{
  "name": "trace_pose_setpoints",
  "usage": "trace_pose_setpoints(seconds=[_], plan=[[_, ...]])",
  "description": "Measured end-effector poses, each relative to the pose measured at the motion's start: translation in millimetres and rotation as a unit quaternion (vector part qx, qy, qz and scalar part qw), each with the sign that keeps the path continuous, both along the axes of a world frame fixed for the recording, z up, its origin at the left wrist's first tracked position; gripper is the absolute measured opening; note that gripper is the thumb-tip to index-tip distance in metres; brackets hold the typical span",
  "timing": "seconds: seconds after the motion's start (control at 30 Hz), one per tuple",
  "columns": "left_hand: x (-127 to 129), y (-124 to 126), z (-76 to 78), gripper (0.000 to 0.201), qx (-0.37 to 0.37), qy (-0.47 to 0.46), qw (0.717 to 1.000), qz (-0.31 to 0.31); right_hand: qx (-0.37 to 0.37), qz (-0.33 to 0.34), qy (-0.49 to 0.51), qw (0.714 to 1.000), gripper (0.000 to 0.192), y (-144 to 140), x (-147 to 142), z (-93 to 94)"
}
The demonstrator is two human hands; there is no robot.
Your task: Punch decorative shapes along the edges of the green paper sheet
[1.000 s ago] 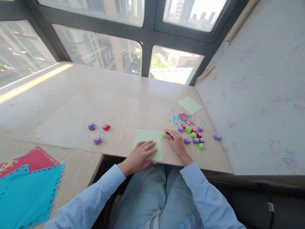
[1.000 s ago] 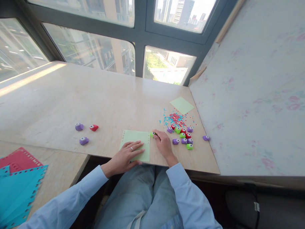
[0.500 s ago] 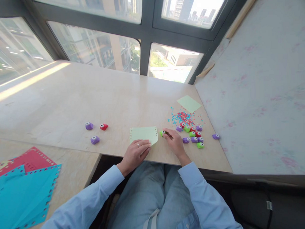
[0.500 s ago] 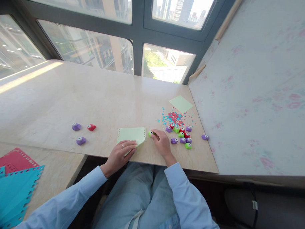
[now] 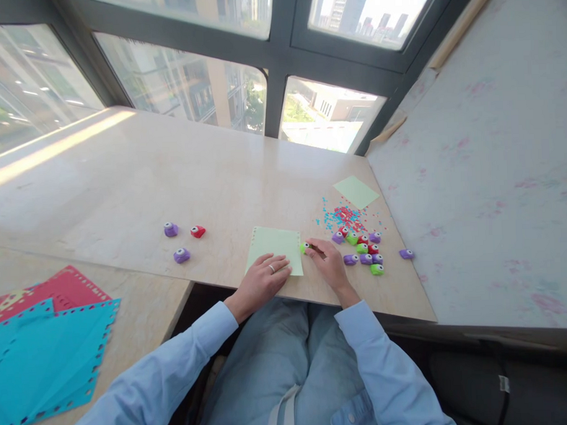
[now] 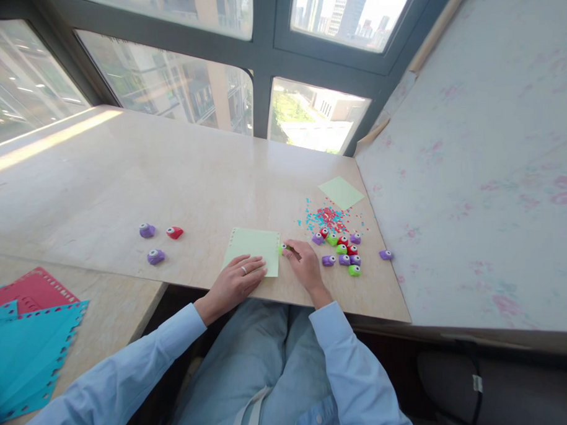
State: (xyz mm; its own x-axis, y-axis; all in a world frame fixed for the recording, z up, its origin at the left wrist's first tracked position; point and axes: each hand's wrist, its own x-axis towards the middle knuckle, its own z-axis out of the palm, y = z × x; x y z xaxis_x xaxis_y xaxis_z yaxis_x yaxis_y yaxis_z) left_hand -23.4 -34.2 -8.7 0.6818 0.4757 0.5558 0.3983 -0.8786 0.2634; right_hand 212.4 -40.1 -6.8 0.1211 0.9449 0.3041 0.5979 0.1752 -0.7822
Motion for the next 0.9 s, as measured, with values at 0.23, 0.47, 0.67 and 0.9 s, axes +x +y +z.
trace_pose_setpoints(seconds=[0.23,0.47,0.67,0.9], plan=[[5.9,1.8,-0.6,0.021,-0.062,-0.101,0.992,0.038,0.002,0.001,-0.001,1.0,0.025,0.0,0.1,0.2],[5.9,6.6,-3.4,0.023,-0.113,-0.122,0.984,0.067,0.0,-0.006,0.001,1.0,0.026,-0.4,0.0,-0.3],[5.7,4.8,-5.8,0.025,-0.079,-0.088,0.993,0.02,0.002,-0.006,0.002,1.0,0.026,0.2,-0.4,-0.8],[3.5,3.0,-7.7,0.027,-0.066,-0.064,0.996,0.007,-0.001,-0.006,0.0,1.0,0.026,-0.6,-1.0,2.2]])
